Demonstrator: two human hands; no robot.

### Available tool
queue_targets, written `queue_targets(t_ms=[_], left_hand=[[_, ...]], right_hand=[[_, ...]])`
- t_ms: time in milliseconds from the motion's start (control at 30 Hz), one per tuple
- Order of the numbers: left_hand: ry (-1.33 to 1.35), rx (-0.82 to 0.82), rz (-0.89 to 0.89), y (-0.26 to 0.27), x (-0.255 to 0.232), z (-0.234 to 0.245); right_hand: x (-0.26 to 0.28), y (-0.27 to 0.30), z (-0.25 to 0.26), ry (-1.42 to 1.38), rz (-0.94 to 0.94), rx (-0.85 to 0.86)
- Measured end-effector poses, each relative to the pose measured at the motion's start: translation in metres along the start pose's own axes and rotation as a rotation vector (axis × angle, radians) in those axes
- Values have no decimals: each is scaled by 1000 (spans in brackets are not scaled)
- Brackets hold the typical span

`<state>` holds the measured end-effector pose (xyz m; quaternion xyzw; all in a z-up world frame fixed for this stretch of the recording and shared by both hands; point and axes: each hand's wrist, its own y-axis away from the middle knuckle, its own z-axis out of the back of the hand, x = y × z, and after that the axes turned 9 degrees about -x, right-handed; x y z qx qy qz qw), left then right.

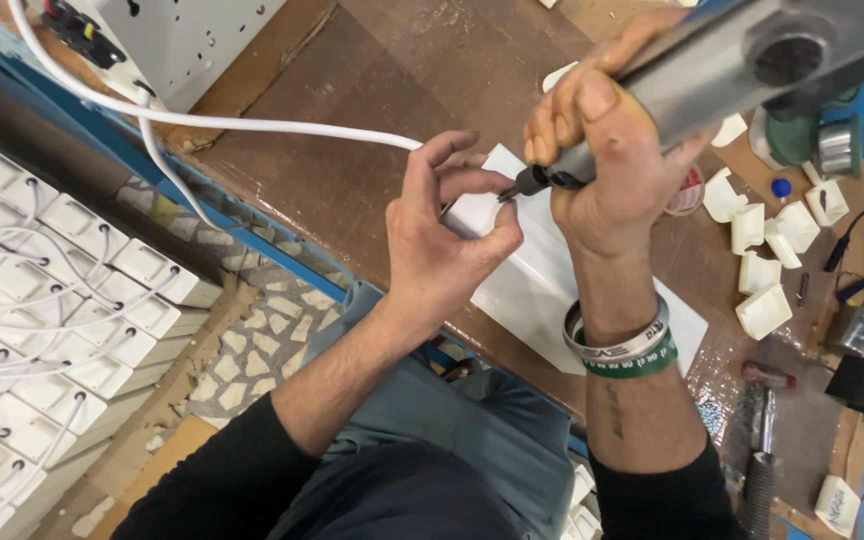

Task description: The recorder assembles an electronic enclosure box using a pneumatic screwdriver, a manual screwdriver, and a hammer to secure parts and wires.

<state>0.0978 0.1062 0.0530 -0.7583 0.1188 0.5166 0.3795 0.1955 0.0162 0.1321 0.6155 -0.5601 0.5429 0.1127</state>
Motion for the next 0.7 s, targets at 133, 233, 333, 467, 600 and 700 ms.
queue_targets(t_ms=[133, 233, 333, 467, 600, 700], left_hand=[[-2, -5, -19, -2, -1, -1], [-23, -14, -44, -1, 1, 0], [-20, -25, -66, -2, -1, -2], [-16, -23, -93, -2, 2, 0], [4, 1, -71, 0, -2, 2], [27, 45, -56, -6, -1, 2]], right_hand=[[10, -5, -24, 38, 17, -103], [-7, -6, -1, -37, 22, -27], [-7, -10, 0, -46, 40, 39], [-6, -12, -5, 10, 70, 4], [2, -8, -10, 21, 111, -4], [22, -9, -12, 103, 220, -41]])
